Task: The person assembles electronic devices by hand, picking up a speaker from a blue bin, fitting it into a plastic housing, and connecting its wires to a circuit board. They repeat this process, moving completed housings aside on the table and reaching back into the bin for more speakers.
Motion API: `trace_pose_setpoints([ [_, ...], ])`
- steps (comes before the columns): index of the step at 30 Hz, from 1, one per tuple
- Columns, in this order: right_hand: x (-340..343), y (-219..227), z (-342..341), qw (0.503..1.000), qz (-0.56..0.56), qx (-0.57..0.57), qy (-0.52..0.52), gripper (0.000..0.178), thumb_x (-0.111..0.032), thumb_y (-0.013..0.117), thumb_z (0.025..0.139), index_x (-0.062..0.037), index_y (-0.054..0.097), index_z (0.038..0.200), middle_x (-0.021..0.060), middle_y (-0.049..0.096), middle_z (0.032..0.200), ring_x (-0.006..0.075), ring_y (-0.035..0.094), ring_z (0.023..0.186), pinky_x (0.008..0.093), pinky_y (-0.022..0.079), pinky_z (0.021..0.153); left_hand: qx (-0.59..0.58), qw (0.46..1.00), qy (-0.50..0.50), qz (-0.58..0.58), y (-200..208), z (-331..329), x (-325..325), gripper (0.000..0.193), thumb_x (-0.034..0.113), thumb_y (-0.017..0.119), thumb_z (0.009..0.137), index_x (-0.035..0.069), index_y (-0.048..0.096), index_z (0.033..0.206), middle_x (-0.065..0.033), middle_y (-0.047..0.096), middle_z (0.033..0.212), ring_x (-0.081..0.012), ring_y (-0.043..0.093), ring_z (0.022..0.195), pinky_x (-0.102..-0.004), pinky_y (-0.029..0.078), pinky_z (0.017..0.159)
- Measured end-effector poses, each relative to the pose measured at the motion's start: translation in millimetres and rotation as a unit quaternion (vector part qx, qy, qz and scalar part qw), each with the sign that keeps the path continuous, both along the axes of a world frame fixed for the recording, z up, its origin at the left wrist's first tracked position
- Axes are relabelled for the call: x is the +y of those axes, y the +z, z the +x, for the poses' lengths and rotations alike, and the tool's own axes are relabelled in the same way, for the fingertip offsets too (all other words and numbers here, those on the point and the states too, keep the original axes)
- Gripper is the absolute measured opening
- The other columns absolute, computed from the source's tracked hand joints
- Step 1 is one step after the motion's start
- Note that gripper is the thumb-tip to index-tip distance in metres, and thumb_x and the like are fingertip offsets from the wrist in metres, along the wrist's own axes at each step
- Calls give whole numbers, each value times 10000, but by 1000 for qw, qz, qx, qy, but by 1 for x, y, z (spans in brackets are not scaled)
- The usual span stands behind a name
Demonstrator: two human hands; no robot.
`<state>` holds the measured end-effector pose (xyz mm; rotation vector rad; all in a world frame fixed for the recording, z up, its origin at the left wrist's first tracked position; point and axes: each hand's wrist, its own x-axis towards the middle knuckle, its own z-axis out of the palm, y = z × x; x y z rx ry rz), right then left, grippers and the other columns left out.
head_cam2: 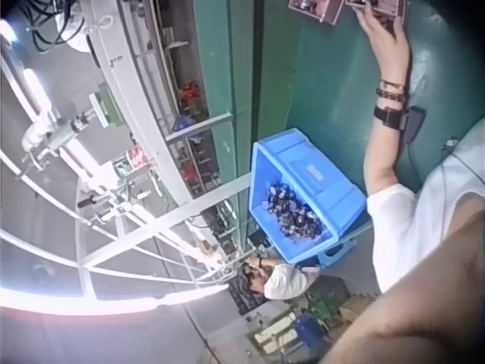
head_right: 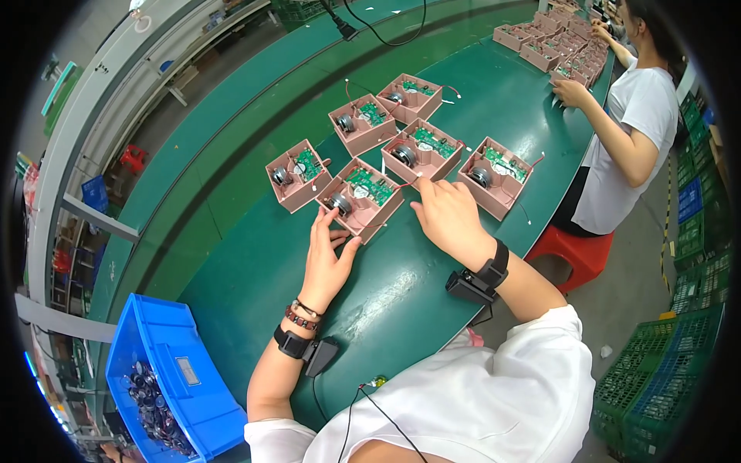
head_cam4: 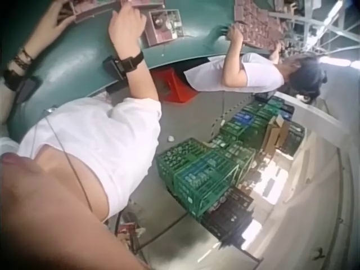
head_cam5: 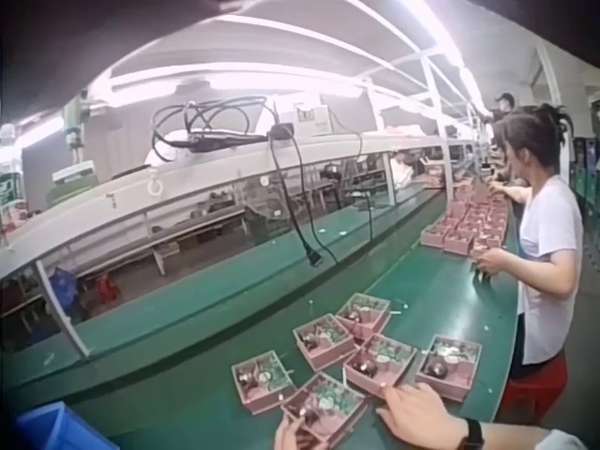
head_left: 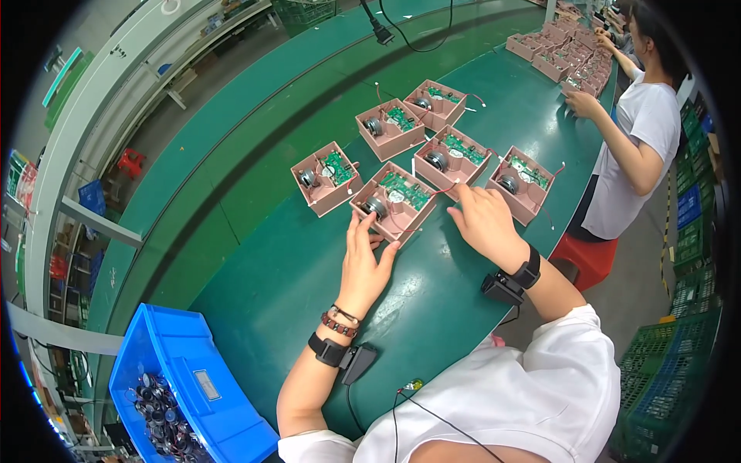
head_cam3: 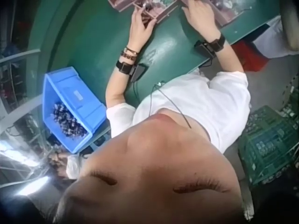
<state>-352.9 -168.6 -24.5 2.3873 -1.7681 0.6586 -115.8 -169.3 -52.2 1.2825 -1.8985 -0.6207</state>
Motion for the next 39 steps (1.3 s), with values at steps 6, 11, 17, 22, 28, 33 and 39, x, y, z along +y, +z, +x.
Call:
trace_pose_setpoints([
  [6, -10, 11, 5, 983, -176, 44, 5, 354, -167, 710, 740, -29, 540, 1018, 97, 564, 1014, 260, 531, 968, 363, 420, 782, 13, 1000, -15, 10, -4, -9, -9, 616, 178, 673, 859, 38, 360, 1371, -237, 255, 1458, -235, 628, 961, -345, 534, 853],
  [11, -32, 13, 4, 984, -133, 105, -47, 338, -183, 717, 718, -30, 561, 976, 86, 553, 986, 262, 517, 974, 364, 407, 801, -14, 1000, -14, -3, 1, -10, -15, 603, 167, 670, 858, 45, 366, 1364, -222, 248, 1458, -232, 622, 966, -354, 532, 845],
  [17, -9, 32, 14, 981, -153, 92, -73, 288, -185, 716, 719, -48, 576, 930, 83, 548, 922, 262, 531, 901, 379, 392, 805, 16, 994, 6, -108, 29, 10, 1, 423, 111, 637, 866, 35, 479, 1250, -198, 361, 1376, -239, 608, 938, -335, 518, 804],
  [22, 20, 71, 64, 958, -125, -5, 257, 233, -150, 709, 727, -57, 566, 886, 82, 550, 867, 268, 544, 809, 392, 387, 746, 137, 959, 146, -199, 43, 69, -14, 221, 50, 597, 871, 32, 551, 1086, -147, 458, 1231, -210, 573, 936, -296, 477, 826],
  [28, 47, -3, 166, 784, 143, -131, 590, 179, -175, 681, 772, -55, 556, 816, 67, 541, 759, 234, 564, 719, 323, 416, 638, 269, 863, 200, -379, 95, 106, -12, 96, -54, 522, 850, 35, 543, 879, -90, 459, 1140, -134, 491, 953, -238, 414, 812],
  [33, 18, -76, 271, 755, 248, -268, 545, 186, -105, 680, 769, -31, 569, 898, 53, 596, 772, 72, 492, 775, 265, 440, 698, 273, 758, 226, -547, 218, 130, 17, 195, -111, 481, 731, 45, 547, 827, -91, 485, 926, -183, 459, 760, -256, 393, 710],
  [39, 4, -74, 345, 797, -55, -369, 475, 75, -92, 633, 843, -42, 592, 880, 9, 566, 748, 100, 515, 697, 246, 427, 636, -51, 862, 362, -352, 227, 196, 182, 171, 23, 519, 773, 63, 584, 926, -108, 566, 925, -236, 548, 828, -312, 446, 759],
])
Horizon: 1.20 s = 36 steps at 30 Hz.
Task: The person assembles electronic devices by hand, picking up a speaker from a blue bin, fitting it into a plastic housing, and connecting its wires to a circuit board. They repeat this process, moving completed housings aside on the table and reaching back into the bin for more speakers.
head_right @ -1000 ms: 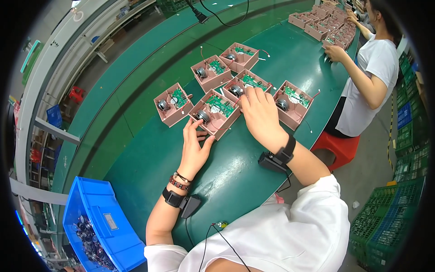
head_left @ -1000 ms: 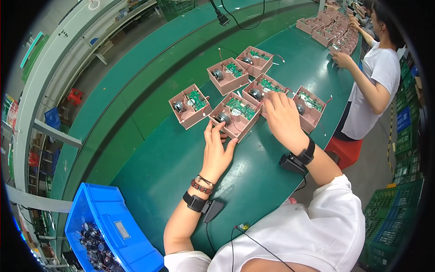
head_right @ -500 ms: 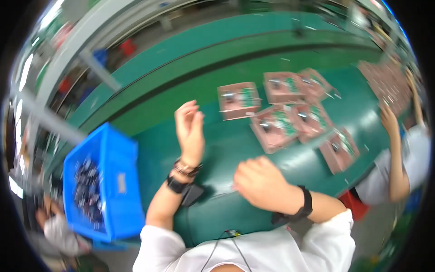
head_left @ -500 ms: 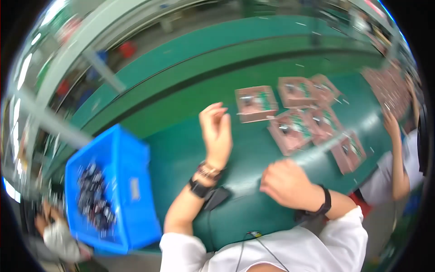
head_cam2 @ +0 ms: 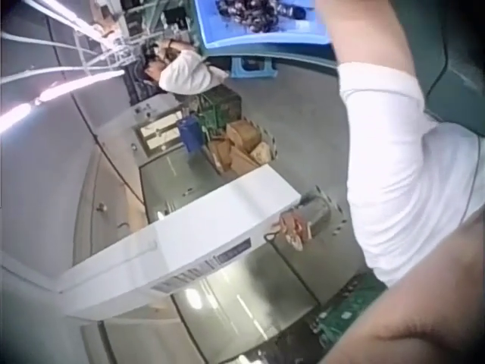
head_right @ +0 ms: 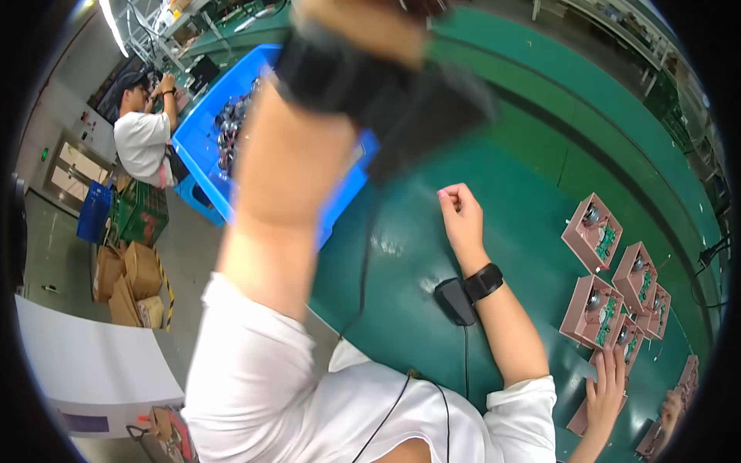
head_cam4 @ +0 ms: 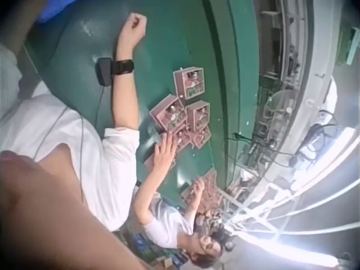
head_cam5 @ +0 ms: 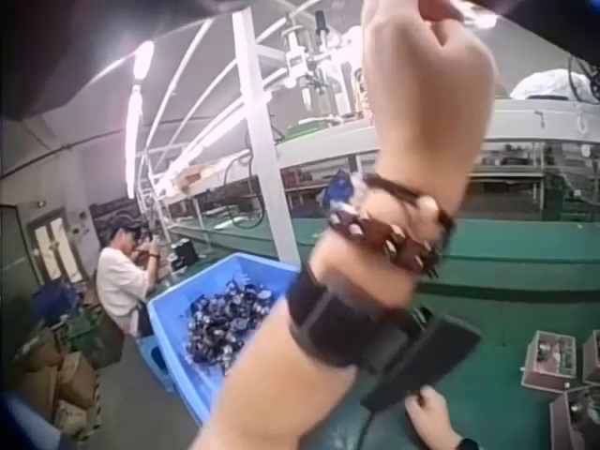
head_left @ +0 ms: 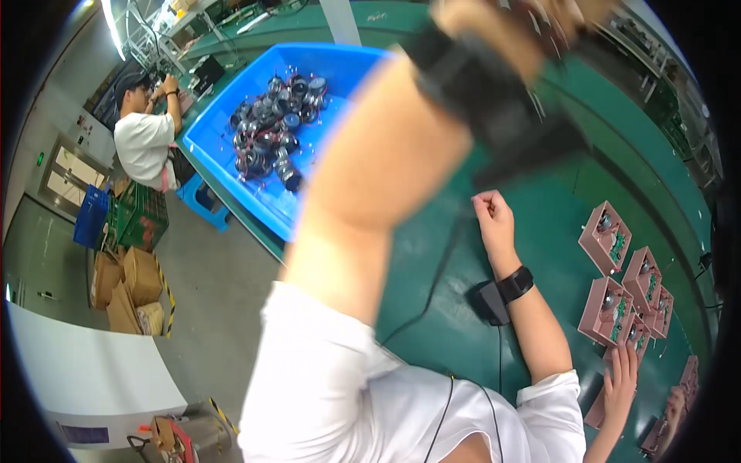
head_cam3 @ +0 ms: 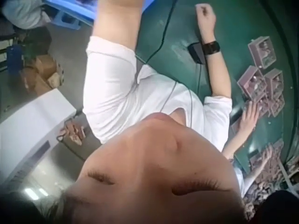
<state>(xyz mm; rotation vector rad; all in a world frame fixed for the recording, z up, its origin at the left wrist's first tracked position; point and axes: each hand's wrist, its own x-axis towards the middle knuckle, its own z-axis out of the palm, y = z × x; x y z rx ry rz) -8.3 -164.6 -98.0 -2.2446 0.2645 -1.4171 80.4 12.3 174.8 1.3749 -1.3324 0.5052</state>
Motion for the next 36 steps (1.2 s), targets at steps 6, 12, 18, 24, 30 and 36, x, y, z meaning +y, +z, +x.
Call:
trace_pose_setpoints([
  [6, 18, 43, -45, 926, 277, 178, 182, 74, -73, 615, 885, -13, 588, 851, 21, 565, 727, 82, 501, 650, 230, 403, 579, -211, 822, 206, 487, 28, 121, -25, 292, 213, 557, 826, 84, 639, 1074, -161, 663, 957, -303, 632, 898, -384, 508, 791],
  [12, 21, 48, -62, 928, 240, 220, 182, 62, -49, 630, 857, -8, 588, 838, 51, 546, 700, 101, 485, 601, 240, 391, 550, 85, 451, 161, 874, -80, 217, 74, 580, 442, 745, 709, 135, 623, 1186, -102, 682, 974, -266, 646, 935, -391, 509, 781],
  [18, 15, 47, -65, 921, 256, 247, 159, 58, -17, 641, 834, -9, 587, 815, 47, 530, 692, 113, 460, 554, 243, 365, 511, 158, 311, 38, 936, -114, 239, 72, 665, 463, 794, 644, 142, 622, 1200, -92, 684, 965, -234, 652, 921, -388, 517, 751],
  [24, 17, 53, -60, 924, 222, 286, 121, 59, 15, 642, 819, -14, 592, 808, 33, 486, 671, 110, 408, 517, 245, 331, 485, -169, 287, -17, 943, -130, 240, 69, 634, 498, 818, 582, 171, 671, 1104, -47, 680, 963, -217, 647, 911, -373, 520, 715],
  [30, 16, 59, -59, 910, 229, 331, 97, 31, 13, 604, 842, -4, 582, 827, 35, 514, 717, 105, 442, 580, 243, 345, 530, -252, 276, -36, 927, -140, 229, 70, 493, 468, 813, 589, 178, 696, 969, -23, 675, 929, -225, 644, 900, -371, 513, 713],
  [36, 13, 57, -60, 912, 210, 339, 95, 28, 11, 605, 840, -2, 580, 836, 39, 507, 722, 108, 435, 579, 246, 336, 525, -147, 417, -142, 886, -131, 222, 62, 389, 417, 792, 617, 178, 676, 901, -29, 671, 851, -243, 651, 854, -393, 498, 673],
])
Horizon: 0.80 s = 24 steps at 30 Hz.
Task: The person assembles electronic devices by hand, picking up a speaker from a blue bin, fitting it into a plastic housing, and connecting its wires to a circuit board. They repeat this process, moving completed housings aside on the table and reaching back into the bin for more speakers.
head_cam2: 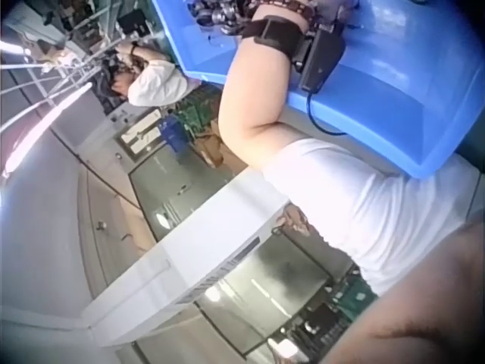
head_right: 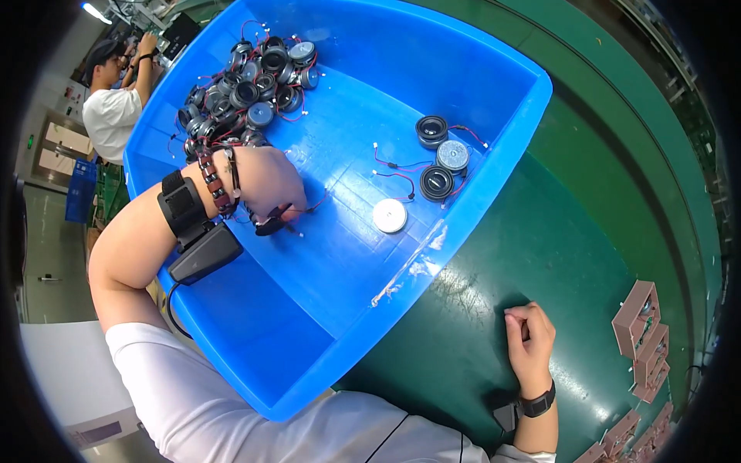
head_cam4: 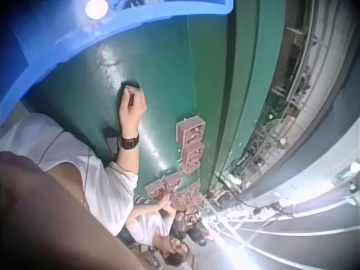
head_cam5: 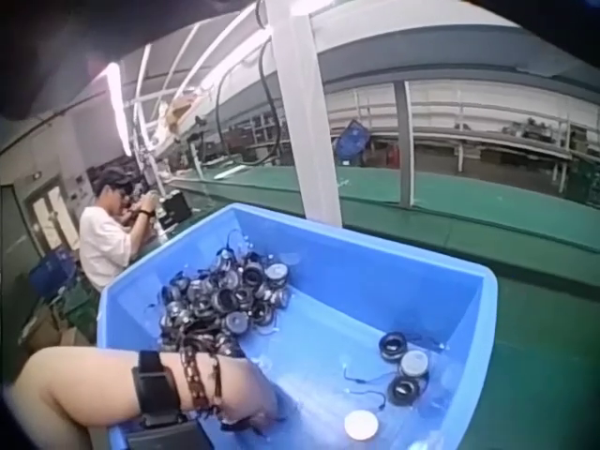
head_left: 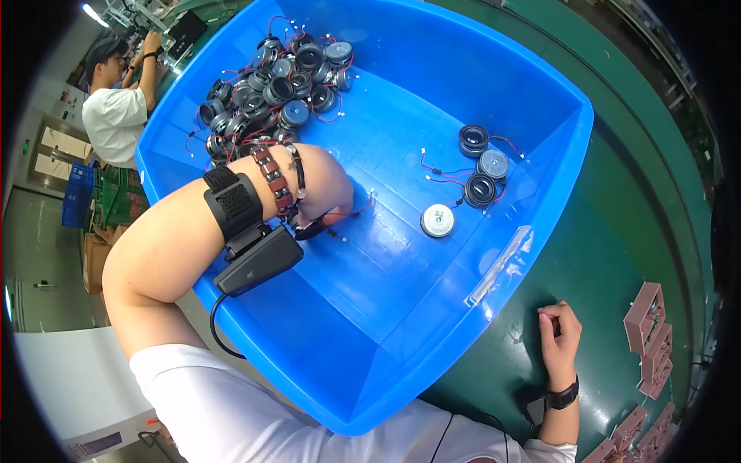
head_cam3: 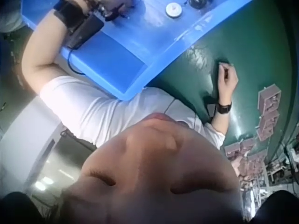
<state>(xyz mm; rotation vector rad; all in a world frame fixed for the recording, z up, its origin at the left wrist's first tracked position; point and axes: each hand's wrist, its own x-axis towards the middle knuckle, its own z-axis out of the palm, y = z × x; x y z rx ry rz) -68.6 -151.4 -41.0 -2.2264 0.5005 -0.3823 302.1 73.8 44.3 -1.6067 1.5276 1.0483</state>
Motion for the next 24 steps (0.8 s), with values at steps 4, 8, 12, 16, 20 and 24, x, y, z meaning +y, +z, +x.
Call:
trace_pose_setpoints([
  [4, 0, 2, 0, 1000, -3, 12, 14, 27, 10, 604, 839, -4, 581, 842, 38, 493, 718, 109, 430, 577, 247, 330, 522, -46, 997, 47, -27, 2, 0, -2, 362, 400, 775, 650, 162, 670, 902, -34, 673, 844, -246, 651, 826, -400, 493, 662],
  [8, 2, 4, 2, 999, -13, 17, 26, 27, 11, 601, 839, -7, 582, 842, 41, 478, 711, 112, 429, 575, 248, 326, 521, -108, 990, 89, 32, 2, -6, -8, 372, 402, 766, 667, 141, 671, 914, -43, 676, 837, -250, 653, 797, -387, 496, 665],
  [12, 1, 5, 0, 999, -4, 20, 27, 29, 14, 601, 837, -7, 582, 843, 46, 474, 711, 120, 433, 581, 254, 326, 520, -92, 985, 87, 114, -3, -8, -6, 470, 411, 776, 675, 92, 677, 1007, -67, 690, 943, -259, 661, 840, -390, 513, 700],
  [16, -1, 6, 1, 999, -16, 8, 42, 29, 15, 604, 832, -5, 583, 838, 52, 476, 714, 133, 439, 588, 258, 328, 518, -114, 973, 39, 195, 2, -18, -15, 509, 400, 776, 681, 57, 680, 1044, -86, 695, 991, -269, 664, 870, -398, 519, 720],
  [20, -1, 6, 2, 998, -16, 13, 59, 33, 21, 607, 825, -2, 585, 834, 57, 474, 713, 145, 443, 590, 263, 334, 518, -79, 987, 55, 129, 7, -15, -9, 466, 342, 752, 706, 42, 665, 1053, -101, 689, 974, -271, 660, 859, -401, 512, 723],
  [24, -3, 7, 1, 998, -16, 19, 62, 38, 28, 608, 822, -2, 589, 834, 60, 471, 712, 150, 444, 587, 265, 337, 517, -57, 993, 99, 7, 16, -10, -11, 419, 318, 725, 737, 74, 609, 1058, -93, 662, 850, -259, 660, 810, -393, 503, 706],
])
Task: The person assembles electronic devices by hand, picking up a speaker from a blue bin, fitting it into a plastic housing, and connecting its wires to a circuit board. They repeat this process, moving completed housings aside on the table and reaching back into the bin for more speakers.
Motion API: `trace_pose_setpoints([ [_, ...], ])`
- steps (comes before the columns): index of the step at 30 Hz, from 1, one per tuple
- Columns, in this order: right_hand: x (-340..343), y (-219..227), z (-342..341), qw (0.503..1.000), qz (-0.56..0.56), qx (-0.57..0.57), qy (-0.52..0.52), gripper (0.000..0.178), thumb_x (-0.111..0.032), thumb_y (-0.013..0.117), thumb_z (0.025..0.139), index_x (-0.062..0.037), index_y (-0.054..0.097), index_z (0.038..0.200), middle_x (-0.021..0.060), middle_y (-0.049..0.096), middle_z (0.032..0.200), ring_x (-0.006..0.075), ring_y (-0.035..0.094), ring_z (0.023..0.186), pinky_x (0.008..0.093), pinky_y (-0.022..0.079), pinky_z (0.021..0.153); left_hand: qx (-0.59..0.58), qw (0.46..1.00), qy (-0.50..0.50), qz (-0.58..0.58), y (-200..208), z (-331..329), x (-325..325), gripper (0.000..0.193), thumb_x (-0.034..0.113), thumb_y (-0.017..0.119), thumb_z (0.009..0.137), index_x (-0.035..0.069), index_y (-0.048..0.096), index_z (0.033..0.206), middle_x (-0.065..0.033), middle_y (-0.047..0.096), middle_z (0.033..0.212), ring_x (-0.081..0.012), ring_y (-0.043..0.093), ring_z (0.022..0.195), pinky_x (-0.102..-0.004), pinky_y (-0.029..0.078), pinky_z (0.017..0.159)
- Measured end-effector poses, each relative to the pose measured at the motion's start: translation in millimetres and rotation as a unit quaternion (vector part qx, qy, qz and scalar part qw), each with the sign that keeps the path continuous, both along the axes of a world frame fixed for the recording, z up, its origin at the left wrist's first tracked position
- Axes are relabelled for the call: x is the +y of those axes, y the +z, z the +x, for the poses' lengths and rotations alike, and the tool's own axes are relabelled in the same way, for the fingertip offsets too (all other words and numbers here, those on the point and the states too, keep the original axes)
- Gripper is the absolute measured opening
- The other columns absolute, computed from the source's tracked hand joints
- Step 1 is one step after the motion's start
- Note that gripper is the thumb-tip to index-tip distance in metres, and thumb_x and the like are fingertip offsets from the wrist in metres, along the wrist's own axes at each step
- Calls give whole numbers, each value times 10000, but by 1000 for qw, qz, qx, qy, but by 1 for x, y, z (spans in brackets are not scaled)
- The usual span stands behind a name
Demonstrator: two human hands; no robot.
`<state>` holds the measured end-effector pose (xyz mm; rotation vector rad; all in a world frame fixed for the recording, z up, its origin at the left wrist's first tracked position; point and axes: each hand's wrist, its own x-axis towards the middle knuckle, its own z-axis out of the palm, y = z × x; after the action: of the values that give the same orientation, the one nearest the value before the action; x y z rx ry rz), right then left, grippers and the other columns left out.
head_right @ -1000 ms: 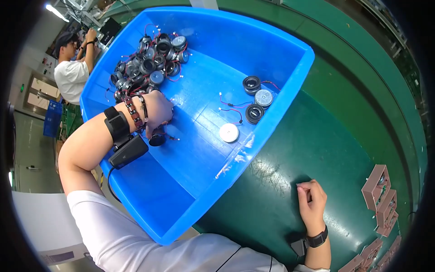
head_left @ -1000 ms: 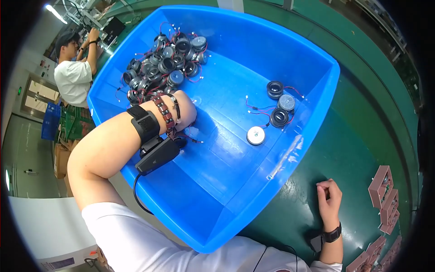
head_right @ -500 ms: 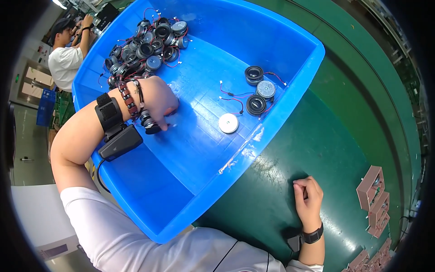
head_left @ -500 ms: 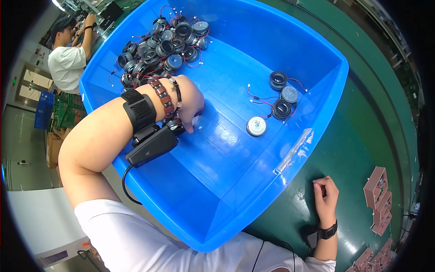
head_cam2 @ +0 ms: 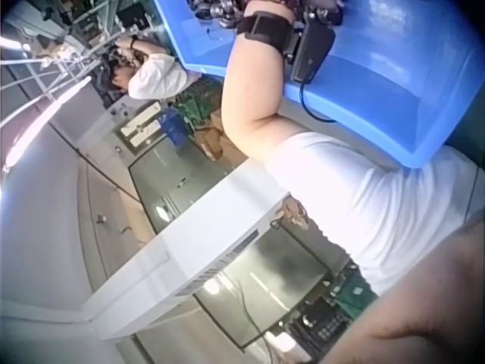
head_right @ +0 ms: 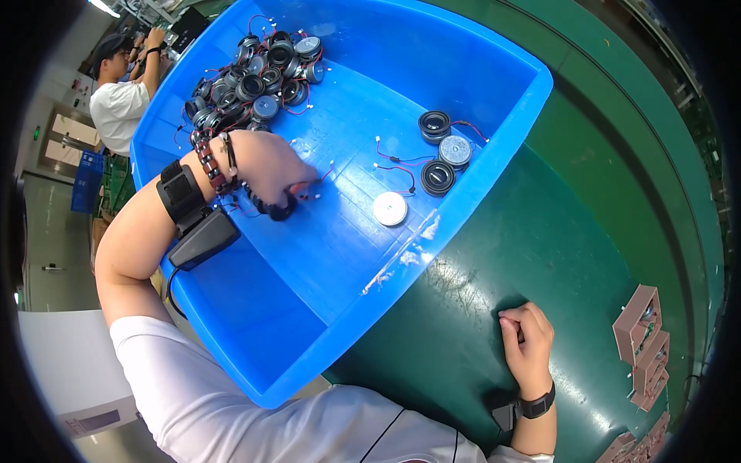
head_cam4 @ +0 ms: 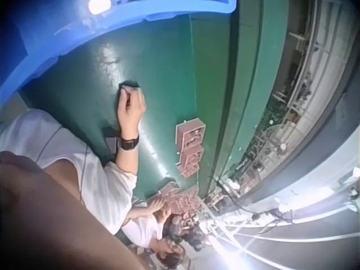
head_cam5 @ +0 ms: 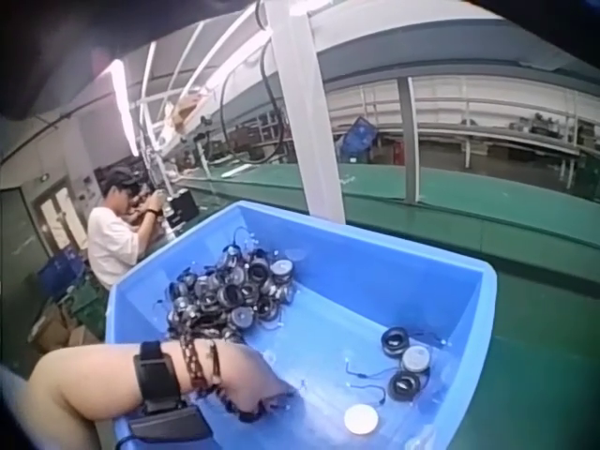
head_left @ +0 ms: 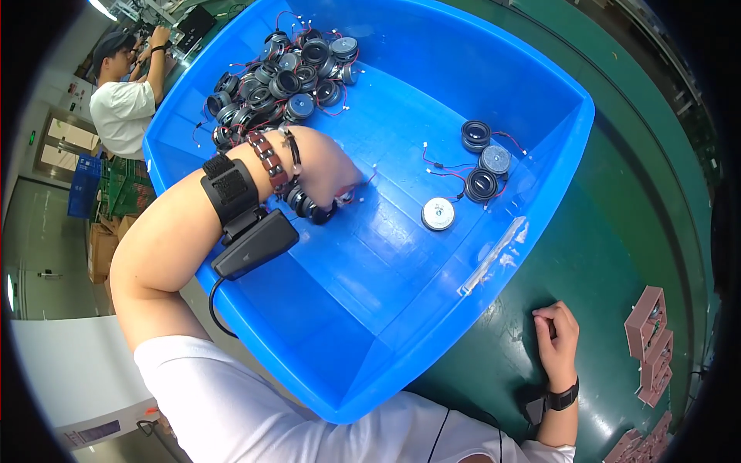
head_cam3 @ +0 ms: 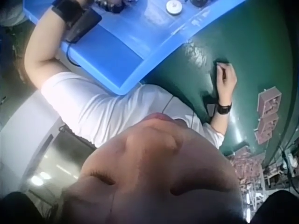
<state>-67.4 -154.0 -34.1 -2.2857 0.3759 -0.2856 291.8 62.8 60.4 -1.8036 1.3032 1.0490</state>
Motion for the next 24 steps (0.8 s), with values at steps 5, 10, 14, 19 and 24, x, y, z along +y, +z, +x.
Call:
trace_pose_setpoints([
  [5, 0, -1, 0, 1000, -8, -12, 14, 42, 34, 608, 819, -3, 591, 830, 57, 474, 713, 146, 445, 585, 265, 336, 511, 85, 988, 90, -93, 5, 19, 9, 307, 211, 656, 833, 76, 548, 1087, -107, 644, 902, -252, 660, 834, -375, 500, 717],
  [10, 1, -3, 1, 999, -22, -22, 17, 42, 33, 613, 813, -5, 595, 818, 53, 475, 705, 143, 446, 578, 263, 337, 508, 151, 927, 253, -233, 1, 33, 10, 363, 217, 640, 856, 53, 529, 1160, -131, 641, 1026, -264, 628, 936, -382, 480, 780],
  [14, 1, -3, 2, 999, -30, -33, 17, 41, 31, 618, 806, -5, 598, 811, 53, 475, 696, 142, 451, 576, 263, 344, 510, 80, 920, 243, -297, -4, 33, 3, 419, 181, 670, 830, 106, 521, 1214, -133, 638, 1017, -260, 617, 970, -381, 475, 810],
  [19, 2, -4, 4, 999, -32, -38, 22, 44, 29, 627, 791, -3, 600, 805, 57, 477, 687, 150, 458, 574, 271, 355, 513, -11, 953, 104, -285, -13, 48, 12, 472, 167, 713, 777, 188, 560, 1224, -121, 633, 1015, -277, 609, 985, -397, 478, 819],
  [24, 2, 0, 3, 996, -51, -59, 33, 50, 28, 633, 777, -3, 600, 797, 60, 471, 674, 163, 457, 569, 281, 356, 512, -163, 932, -51, -320, -21, 49, 21, 468, 210, 750, 740, 205, 603, 1184, -114, 633, 1014, -279, 600, 1020, -395, 477, 835],
])
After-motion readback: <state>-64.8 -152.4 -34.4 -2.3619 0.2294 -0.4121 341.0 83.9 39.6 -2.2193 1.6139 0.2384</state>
